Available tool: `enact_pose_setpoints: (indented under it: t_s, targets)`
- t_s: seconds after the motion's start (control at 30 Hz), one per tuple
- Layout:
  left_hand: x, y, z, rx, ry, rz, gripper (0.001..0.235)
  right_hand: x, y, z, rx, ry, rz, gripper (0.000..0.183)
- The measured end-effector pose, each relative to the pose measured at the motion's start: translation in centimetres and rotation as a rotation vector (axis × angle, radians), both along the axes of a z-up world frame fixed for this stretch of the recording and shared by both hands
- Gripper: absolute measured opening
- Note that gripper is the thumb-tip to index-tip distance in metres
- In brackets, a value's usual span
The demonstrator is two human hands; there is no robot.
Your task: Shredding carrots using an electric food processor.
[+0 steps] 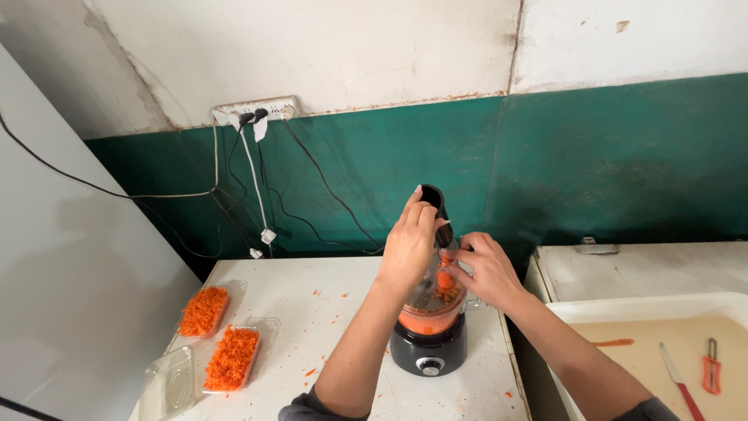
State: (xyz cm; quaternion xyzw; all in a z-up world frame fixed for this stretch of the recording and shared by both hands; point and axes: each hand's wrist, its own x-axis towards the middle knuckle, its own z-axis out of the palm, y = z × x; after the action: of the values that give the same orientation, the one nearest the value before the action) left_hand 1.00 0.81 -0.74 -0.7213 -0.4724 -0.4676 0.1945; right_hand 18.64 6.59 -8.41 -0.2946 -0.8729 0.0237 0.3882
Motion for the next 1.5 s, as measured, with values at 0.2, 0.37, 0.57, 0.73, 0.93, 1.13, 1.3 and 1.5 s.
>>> enact_pose_setpoints:
  t_s: [0.2, 0.37, 0.57, 0.73, 0.93, 1.13, 1.3, 1.5]
  targets:
    - [0.1, 0.2, -0.1, -0.003, 0.016, -0.011, 0.017, 0.1, 0.0, 0.1, -0.012, 0.007, 0.032, 0.027]
    - [0.2, 1.3, -1.1, -0.007, 0.061, -0.018, 0.018, 2.8, -0.2, -1.5, -0.054, 0.177, 0.029, 0.031]
    - [0.3, 1.2, -1.4, -0.081, 0.133, -0.036, 0.015, 11.0, 0.3, -3.5, -0.075, 0.185, -0.173, 0.037]
    - [0.0, 0.7, -1.1, -0.113, 0.153, -0.042, 0.015, 20.5, 1.7, -7.3, -0.149, 0.090, -0.442, 0.039]
    - [-0.9, 1.3, -2.2, -0.158, 0.187, -0.084, 0.015, 30.7, 1.6, -11.1, -0.315, 0.007, -0.703, 0.040]
    - [0.0, 1.4, -3.1, -0.178, 0.242, -0.100, 0.018, 37.5, -1.3, -15.2, -0.627, -0.164, -0.881, 0.044]
    - [-0.3, 0.7, -3.1, -0.213, 0.260, -0.103, 0.016, 40.5, -4.2, -19.9, -0.748, -0.514, -1.093, 0.036]
    - [0.0, 0.2, -3.4, -0.261, 0.281, -0.102, 0.013, 40.4, -6.3, -24.0, -0.878, -0.827, -1.034, 0.023]
